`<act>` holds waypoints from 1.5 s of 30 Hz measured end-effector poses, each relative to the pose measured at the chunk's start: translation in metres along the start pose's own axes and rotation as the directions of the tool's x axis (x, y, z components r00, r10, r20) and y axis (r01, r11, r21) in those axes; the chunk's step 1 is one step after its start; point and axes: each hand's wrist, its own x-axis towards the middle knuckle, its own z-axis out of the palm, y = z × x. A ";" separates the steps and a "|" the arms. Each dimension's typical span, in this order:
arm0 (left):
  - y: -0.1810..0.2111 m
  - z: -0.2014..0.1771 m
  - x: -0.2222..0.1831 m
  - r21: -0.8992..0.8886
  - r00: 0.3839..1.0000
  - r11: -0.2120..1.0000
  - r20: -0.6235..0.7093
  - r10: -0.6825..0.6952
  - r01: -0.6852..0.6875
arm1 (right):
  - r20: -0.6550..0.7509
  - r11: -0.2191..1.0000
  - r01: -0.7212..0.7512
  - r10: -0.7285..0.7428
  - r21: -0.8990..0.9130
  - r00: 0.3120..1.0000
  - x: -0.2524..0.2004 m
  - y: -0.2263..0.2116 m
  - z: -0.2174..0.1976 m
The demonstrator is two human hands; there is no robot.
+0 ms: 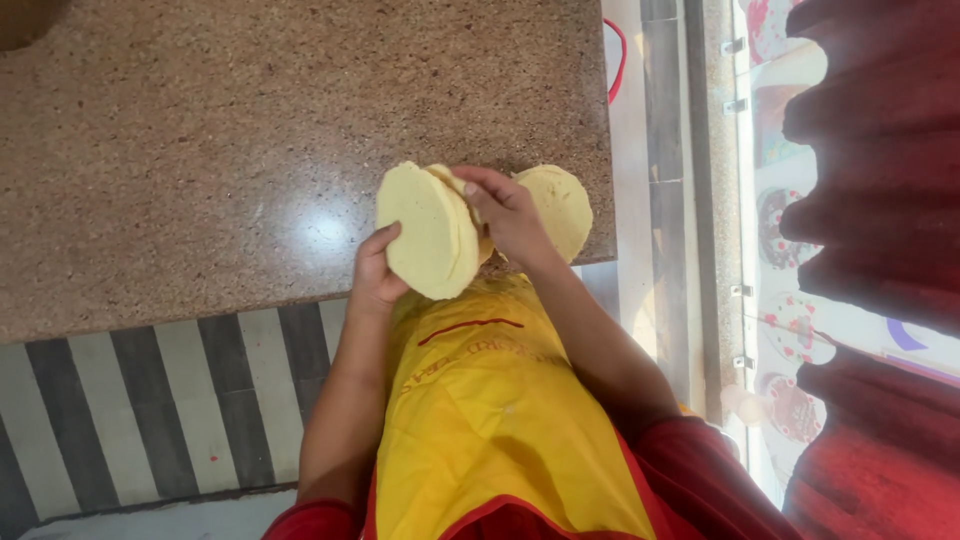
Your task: The person trims the edges of a round cake layer with a knife, then arranges multiple trimmed cake layers, red sponge rounds, and brown sponge rounds in neat rows on the countertop.
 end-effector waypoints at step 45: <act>-0.026 0.086 0.011 0.488 0.888 0.793 -0.073 0.454 -0.365 | -0.123 0.919 0.023 0.028 0.393 0.992 -0.007 -0.010 -0.007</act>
